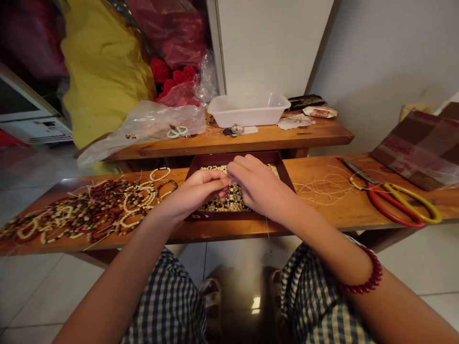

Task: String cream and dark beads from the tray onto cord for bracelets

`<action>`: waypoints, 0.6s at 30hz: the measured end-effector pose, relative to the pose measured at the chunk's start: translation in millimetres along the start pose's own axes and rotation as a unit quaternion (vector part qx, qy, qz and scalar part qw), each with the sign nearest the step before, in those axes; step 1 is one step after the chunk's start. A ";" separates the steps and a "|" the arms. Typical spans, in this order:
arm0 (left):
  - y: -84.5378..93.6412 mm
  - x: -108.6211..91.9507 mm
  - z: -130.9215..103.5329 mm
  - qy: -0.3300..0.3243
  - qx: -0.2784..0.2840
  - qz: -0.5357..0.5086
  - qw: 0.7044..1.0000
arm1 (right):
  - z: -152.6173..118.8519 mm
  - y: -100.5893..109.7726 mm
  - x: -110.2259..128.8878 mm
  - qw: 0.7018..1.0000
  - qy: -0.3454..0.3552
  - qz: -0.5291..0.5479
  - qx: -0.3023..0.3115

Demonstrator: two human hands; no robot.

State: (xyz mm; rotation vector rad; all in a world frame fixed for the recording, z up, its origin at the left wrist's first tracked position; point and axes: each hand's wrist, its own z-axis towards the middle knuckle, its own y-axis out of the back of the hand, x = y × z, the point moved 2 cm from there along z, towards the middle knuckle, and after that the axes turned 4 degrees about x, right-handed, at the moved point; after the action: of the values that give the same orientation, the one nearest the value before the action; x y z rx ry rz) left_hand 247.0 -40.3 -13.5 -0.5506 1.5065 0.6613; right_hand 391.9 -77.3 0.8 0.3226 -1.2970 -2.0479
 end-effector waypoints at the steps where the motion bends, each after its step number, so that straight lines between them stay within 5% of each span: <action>1: -1.5 1.2 0.0 0.013 -0.004 -0.053 0.999 | 0.3 1.5 0.4 0.999 -0.015 0.038 -0.004; 7: -7.7 3.8 -0.1 0.047 0.025 -0.259 0.964 | 1.3 8.6 -1.4 0.982 -0.081 0.168 -0.019; 18: -8.8 4.3 1.6 -0.020 -0.055 -0.108 0.993 | -1.6 3.8 1.9 0.995 -0.045 0.077 -0.051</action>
State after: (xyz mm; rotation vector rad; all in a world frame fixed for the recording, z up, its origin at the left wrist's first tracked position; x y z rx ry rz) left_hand 254.1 -45.2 -18.4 -0.7681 1.3570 0.5853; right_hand 392.9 -80.7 3.7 0.0806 -1.2249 -2.0078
